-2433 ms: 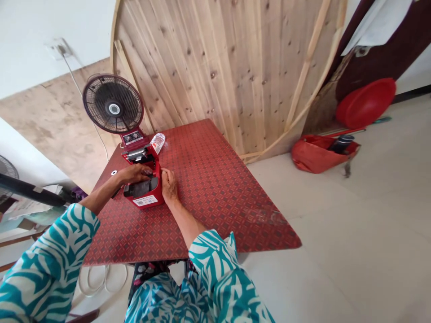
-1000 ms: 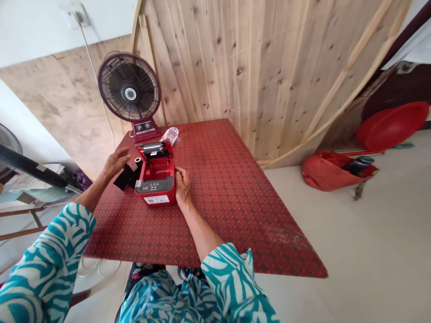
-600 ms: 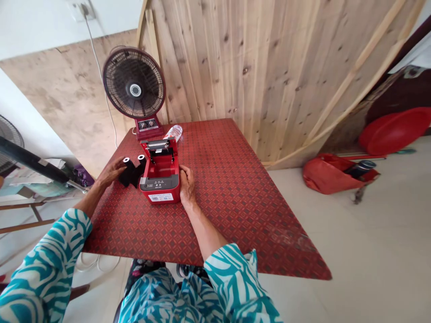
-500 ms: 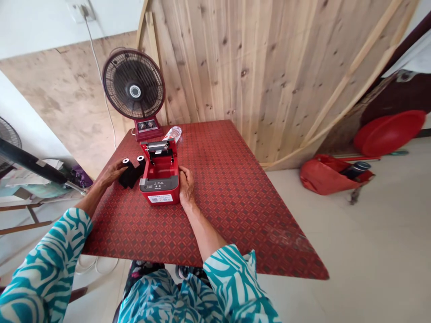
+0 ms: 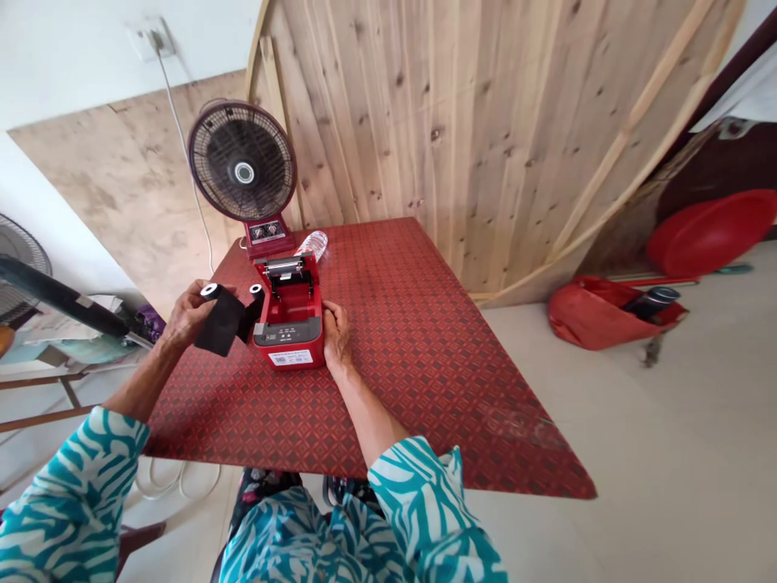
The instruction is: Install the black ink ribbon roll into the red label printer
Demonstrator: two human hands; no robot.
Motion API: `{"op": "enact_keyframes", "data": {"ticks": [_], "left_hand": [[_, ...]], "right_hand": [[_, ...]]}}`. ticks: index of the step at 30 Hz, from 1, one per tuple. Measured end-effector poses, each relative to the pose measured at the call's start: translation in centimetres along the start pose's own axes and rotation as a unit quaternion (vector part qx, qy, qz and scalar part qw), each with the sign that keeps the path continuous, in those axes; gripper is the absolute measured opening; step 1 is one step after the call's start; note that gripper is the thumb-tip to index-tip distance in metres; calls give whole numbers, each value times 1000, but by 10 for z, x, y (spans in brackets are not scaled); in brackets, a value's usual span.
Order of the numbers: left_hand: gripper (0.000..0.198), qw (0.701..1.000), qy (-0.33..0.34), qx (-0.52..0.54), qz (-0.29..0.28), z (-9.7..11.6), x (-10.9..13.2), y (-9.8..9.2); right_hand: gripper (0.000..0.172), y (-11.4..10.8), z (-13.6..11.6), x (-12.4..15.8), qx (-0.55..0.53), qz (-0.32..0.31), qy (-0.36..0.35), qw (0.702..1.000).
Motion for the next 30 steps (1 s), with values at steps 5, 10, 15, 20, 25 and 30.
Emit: {"op": "enact_keyframes", "data": {"ticks": [5,10,15,20,25,30], "left_hand": [[63,995,-28,23,-90,16,28,54],[63,990,-38,-61,-120,19,37,77],[68,989,-57,-51,-124,26,34,76],[65,978,-30,-117,-169,47,36,87],[43,944,31,-256,-207,50,23,108],[32,898,87,-373,-217,43,4,124]], "right_hand": [[36,1,-1,0,-5,-6,1,1000],[37,3,0,-2,-14,-4,-6,1000],[35,4,-1,-2,-5,5,-10,1000],[35,5,-4,-2,-9,1,-9,1000],[33,4,-6,-2,4,4,-18,1000],[32,4,-7,-1,12,1,-20,1000]]}}
Point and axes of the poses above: each hand's wrist, its own x-axis away from the middle knuckle, its own y-axis out of the palm, z = x × y, the point moved 6 cm from there along -x, towards the middle knuckle, and after that the axes turned 3 degrees about x, right-handed, at the moved point
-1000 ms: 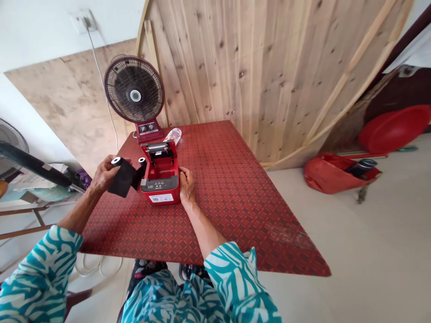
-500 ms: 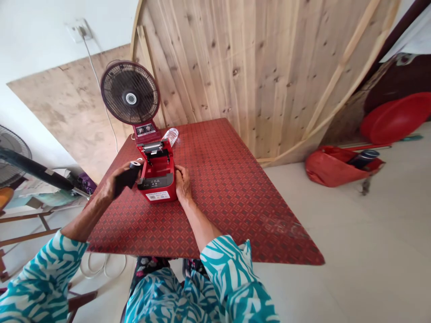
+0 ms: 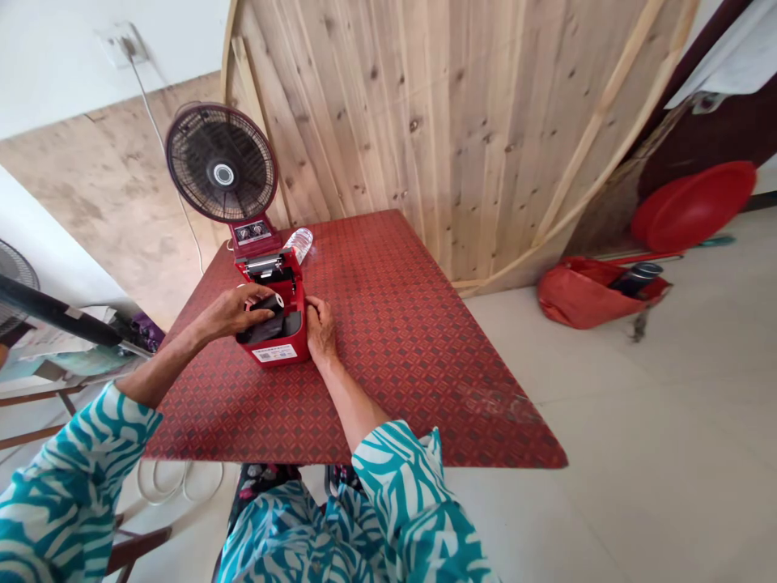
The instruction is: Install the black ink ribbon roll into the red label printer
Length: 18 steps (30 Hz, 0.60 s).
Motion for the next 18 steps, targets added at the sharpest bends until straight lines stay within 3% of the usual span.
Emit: {"op": "enact_keyframes", "data": {"ticks": [6,12,18], "left_hand": [[29,994,0,-87,-59,-5,-19,6],[24,993,-17,-73,-88,-12,-34,16],[17,986,-21,-50,-155,-17,-41,30]], "right_hand": [[34,1,0,0,2,-6,3,1000],[35,1,-3,1,5,1,-3,1000],[35,1,-1,0,5,-5,2,1000]]}}
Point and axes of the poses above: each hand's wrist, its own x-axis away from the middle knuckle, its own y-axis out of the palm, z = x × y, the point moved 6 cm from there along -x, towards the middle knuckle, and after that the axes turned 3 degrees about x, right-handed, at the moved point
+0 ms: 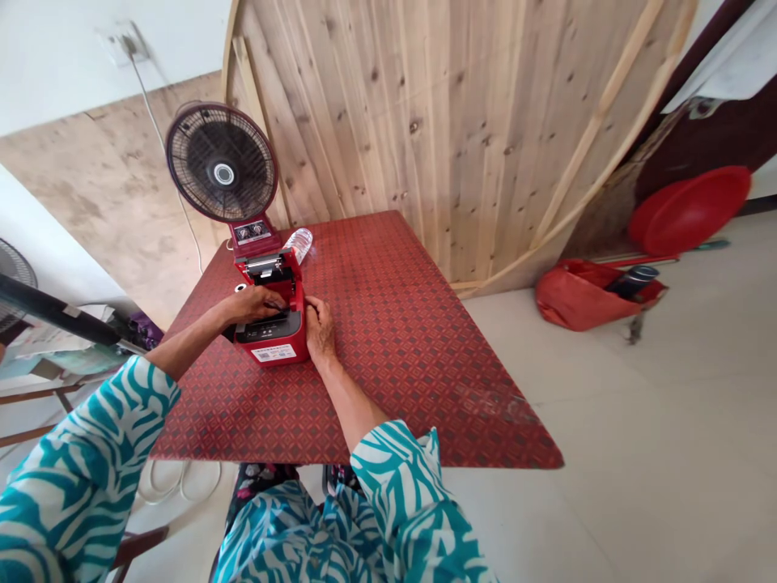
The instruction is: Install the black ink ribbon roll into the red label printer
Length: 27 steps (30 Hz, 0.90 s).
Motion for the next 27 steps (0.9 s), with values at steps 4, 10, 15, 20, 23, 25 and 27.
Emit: {"op": "enact_keyframes", "data": {"ticks": [4,10,15,20,23,25,27], "left_hand": [[27,996,38,55,67,0,15,-9],[42,930,-21,165,329,-40,71,-20],[48,854,-54,260,447,-69,98,-7],[47,906,63,195,369,-43,101,23],[46,918,94,144,358,-32,107,31],[47,924,88,125,352,-31,108,31],[49,931,76,112,339,-31,104,30]], "right_hand": [[36,0,0,0,2,1,-2,1000],[36,0,3,0,-4,4,10,1000],[36,-2,10,-2,-3,7,12,1000],[44,-5,-3,0,-7,2,9,1000],[47,-8,-33,7,13,-21,-70,997],[46,-6,-51,13,28,-60,-111,992],[46,-5,-62,17,48,-77,-129,988]]}}
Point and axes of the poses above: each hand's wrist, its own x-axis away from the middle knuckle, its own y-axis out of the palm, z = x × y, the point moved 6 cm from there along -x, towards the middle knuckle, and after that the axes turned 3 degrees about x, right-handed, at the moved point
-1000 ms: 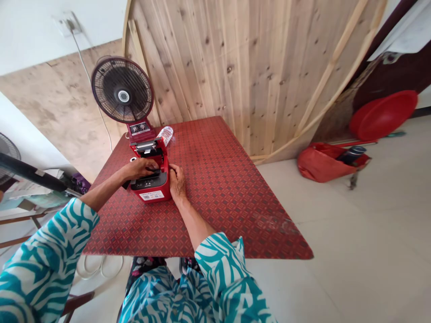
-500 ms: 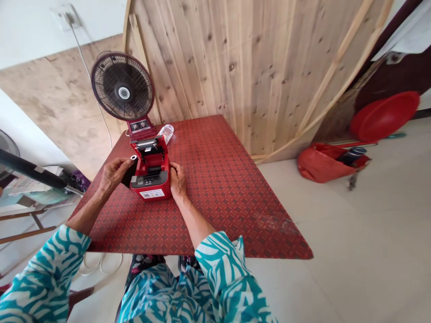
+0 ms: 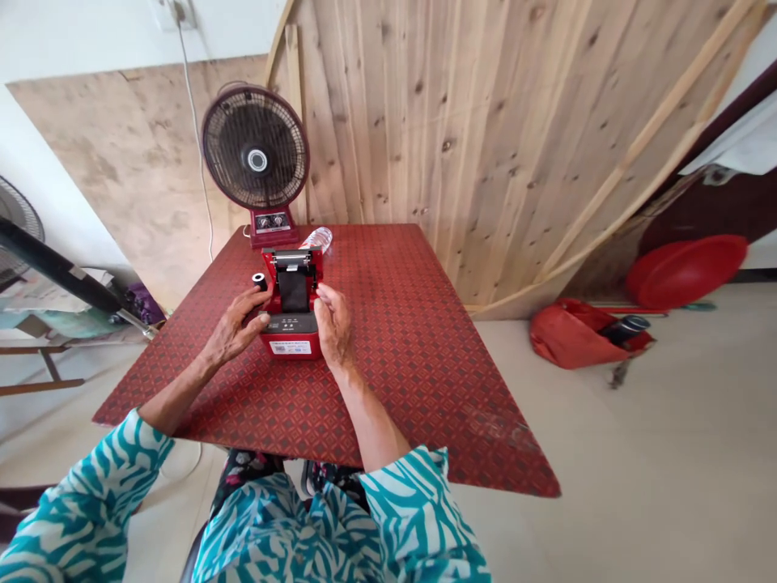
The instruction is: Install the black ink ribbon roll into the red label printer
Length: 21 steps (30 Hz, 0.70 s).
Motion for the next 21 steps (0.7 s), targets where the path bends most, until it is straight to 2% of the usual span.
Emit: {"op": "enact_keyframes", "data": {"ticks": [6,12,16,21], "left_hand": [[65,997,-66,-18,-16,-11,-27,12],[55,991,-123,40,-37,-20,-53,21],[48,977,-178,118,15,-28,-66,20],[48,942,-226,232,90,-36,-67,20]], "right_hand": [[42,5,-3,4,14,-1,2,1000],[38,7,-2,5,9,5,-17,1000],[36,7,0,4,18,6,-35,999],[32,9,2,3,26,1,-53,998]]}}
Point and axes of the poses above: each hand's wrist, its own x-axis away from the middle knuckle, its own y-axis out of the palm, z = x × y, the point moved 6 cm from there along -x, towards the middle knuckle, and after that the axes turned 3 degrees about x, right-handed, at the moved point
